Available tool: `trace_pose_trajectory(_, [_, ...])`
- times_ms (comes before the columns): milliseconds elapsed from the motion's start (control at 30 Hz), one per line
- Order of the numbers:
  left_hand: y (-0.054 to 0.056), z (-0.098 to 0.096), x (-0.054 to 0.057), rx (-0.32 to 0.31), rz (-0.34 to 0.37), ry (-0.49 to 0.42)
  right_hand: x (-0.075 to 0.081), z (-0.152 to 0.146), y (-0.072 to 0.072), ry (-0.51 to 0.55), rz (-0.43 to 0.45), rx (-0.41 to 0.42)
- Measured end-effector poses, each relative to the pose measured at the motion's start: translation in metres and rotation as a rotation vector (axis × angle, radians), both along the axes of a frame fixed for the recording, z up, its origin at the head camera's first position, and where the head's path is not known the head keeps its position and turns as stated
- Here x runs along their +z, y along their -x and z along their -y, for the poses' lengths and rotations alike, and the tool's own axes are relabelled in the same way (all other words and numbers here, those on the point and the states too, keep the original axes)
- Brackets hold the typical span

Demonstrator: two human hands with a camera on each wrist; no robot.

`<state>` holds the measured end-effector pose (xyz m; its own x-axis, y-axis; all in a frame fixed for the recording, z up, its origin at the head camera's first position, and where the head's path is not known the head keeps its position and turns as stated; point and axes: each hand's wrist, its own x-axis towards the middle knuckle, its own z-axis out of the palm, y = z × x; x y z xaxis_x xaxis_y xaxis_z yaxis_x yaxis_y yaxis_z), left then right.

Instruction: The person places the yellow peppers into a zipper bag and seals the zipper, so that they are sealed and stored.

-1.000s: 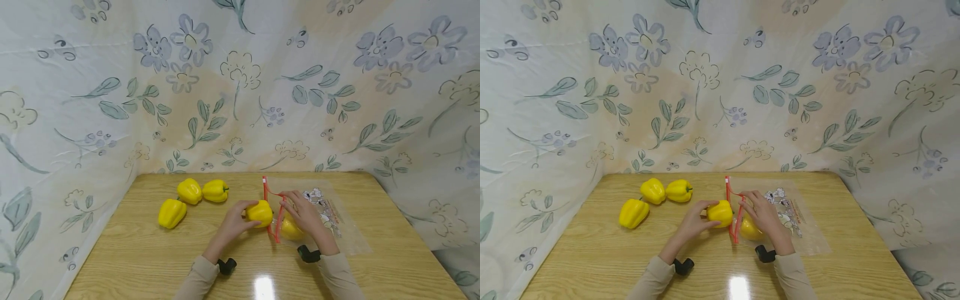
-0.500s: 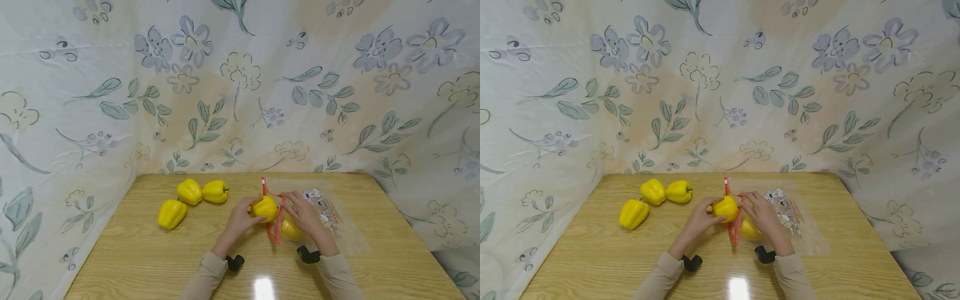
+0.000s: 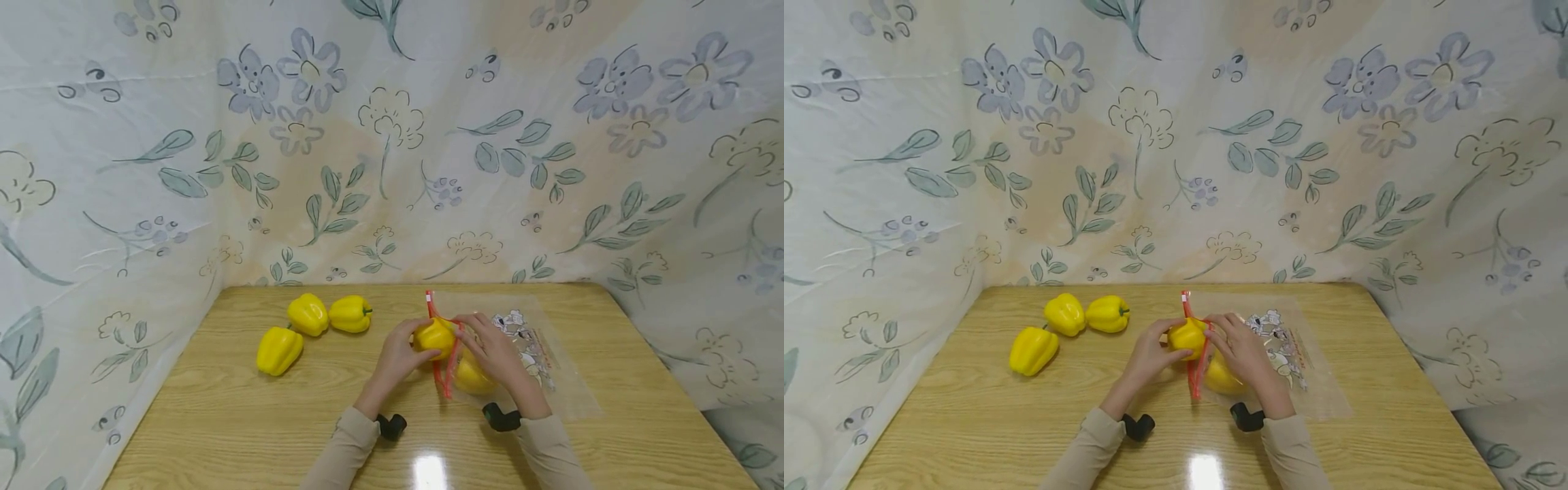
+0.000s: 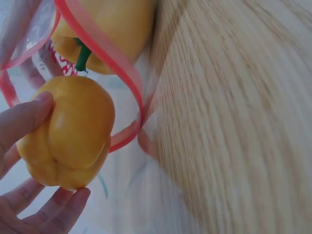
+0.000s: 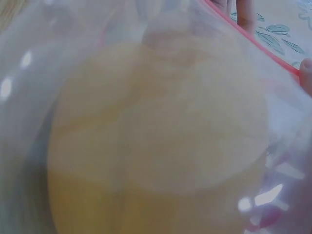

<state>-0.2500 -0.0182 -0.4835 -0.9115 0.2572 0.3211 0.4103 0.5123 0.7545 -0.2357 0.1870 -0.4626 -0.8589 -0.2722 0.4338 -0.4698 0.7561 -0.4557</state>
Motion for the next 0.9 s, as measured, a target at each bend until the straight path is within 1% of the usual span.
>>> trace_pose_trajectory(200, [0.003, -0.003, -0.002, -0.009, -0.003, -0.007, -0.002, 0.002, 0.001, 0.015, -0.007, 0.008])
trace_pose_trajectory(500, [0.005, -0.006, -0.003, -0.027, -0.008, -0.065, -0.003, 0.003, 0.001, 0.011, -0.022, 0.014])
trace_pose_trajectory(633, [0.006, -0.009, -0.004, -0.028, 0.01, -0.081, -0.006, 0.002, 0.003, 0.022, -0.028, 0.018])
trace_pose_trajectory(733, [0.006, -0.01, -0.004, -0.028, 0.015, -0.102, -0.008, 0.003, 0.004, 0.031, -0.05, 0.027])
trace_pose_trajectory(900, [0.007, -0.012, -0.002, -0.032, 0.027, -0.128, -0.008, 0.006, 0.006, 0.016, -0.073, 0.041])
